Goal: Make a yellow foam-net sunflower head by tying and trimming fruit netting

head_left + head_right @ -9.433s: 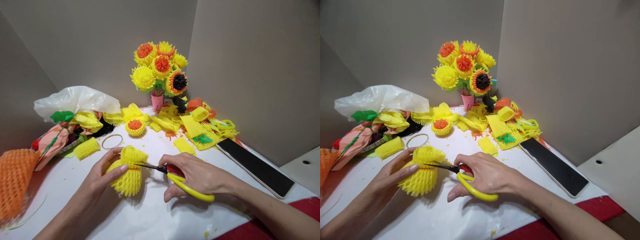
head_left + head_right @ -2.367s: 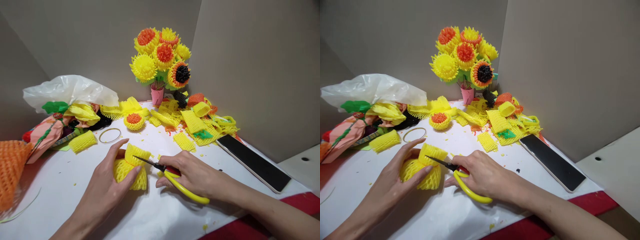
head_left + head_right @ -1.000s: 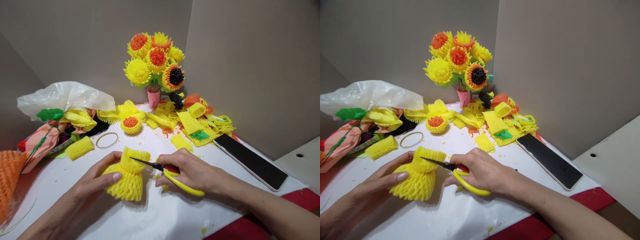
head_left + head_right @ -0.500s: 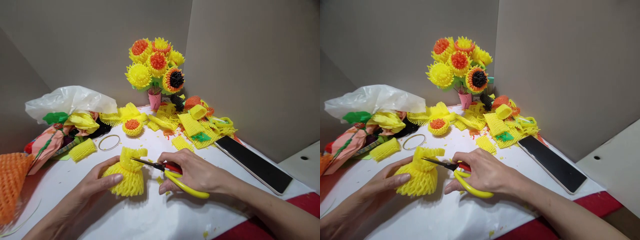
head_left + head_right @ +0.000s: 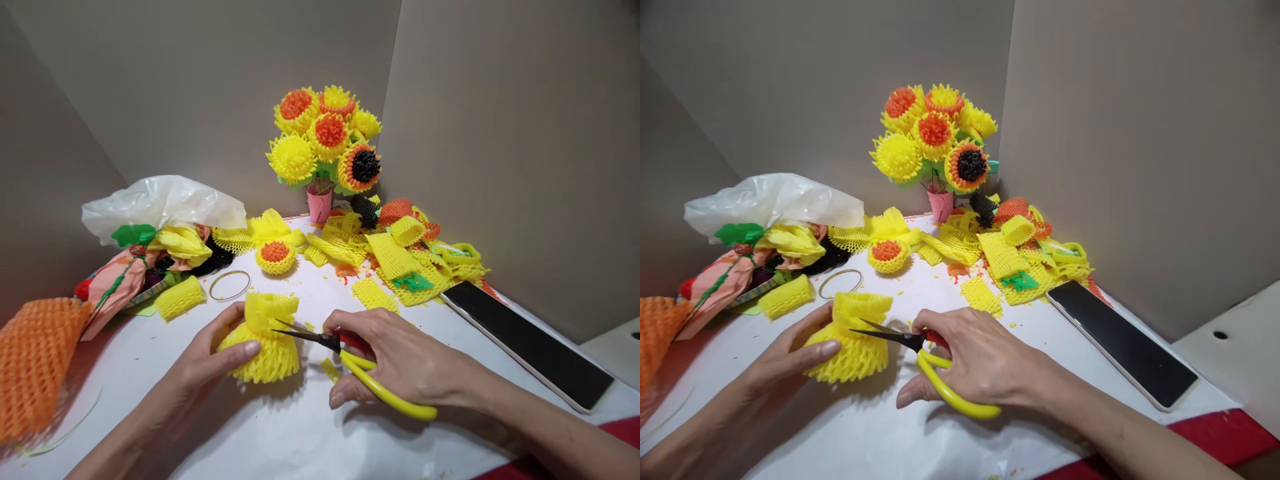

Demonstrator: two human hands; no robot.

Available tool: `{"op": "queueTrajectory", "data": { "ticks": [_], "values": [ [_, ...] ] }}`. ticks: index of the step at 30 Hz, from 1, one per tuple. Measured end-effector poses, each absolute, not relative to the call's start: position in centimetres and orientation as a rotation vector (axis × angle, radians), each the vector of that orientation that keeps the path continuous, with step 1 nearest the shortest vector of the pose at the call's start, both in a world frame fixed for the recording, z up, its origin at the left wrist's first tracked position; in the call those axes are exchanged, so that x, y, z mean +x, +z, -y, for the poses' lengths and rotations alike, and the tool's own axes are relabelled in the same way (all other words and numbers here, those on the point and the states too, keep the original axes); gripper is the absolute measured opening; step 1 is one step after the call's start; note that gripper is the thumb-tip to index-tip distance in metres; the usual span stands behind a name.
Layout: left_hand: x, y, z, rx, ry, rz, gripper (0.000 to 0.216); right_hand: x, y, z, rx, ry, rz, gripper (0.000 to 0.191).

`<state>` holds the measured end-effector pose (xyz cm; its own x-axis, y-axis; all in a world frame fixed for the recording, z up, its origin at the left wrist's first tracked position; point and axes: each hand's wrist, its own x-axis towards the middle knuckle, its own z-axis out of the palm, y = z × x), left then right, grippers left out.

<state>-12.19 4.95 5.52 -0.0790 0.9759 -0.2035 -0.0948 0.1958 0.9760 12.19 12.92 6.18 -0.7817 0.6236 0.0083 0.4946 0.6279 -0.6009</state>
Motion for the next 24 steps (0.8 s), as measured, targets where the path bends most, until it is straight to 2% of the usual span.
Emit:
{"op": "queueTrajectory", "data": {
  "ticks": [9,15,24],
  "values": [
    [-11.54,5.23,-4.59,1.291,1.163,-1.562,0.051,11.86,6.06,-12.61,-0.921,0.824,2.668,0.052],
    [-11.71,4.97,-4.65,1.331,1.128,-1.577,0.047,11.77,5.78,-12.52,-0.902,0.811,2.663,0.054],
    [-11.48,4.59,-4.72,1.324,1.113,-1.591,0.046,11.53,5.38,-12.44,-0.87,0.842,2.632,0.042]
  ]
}}
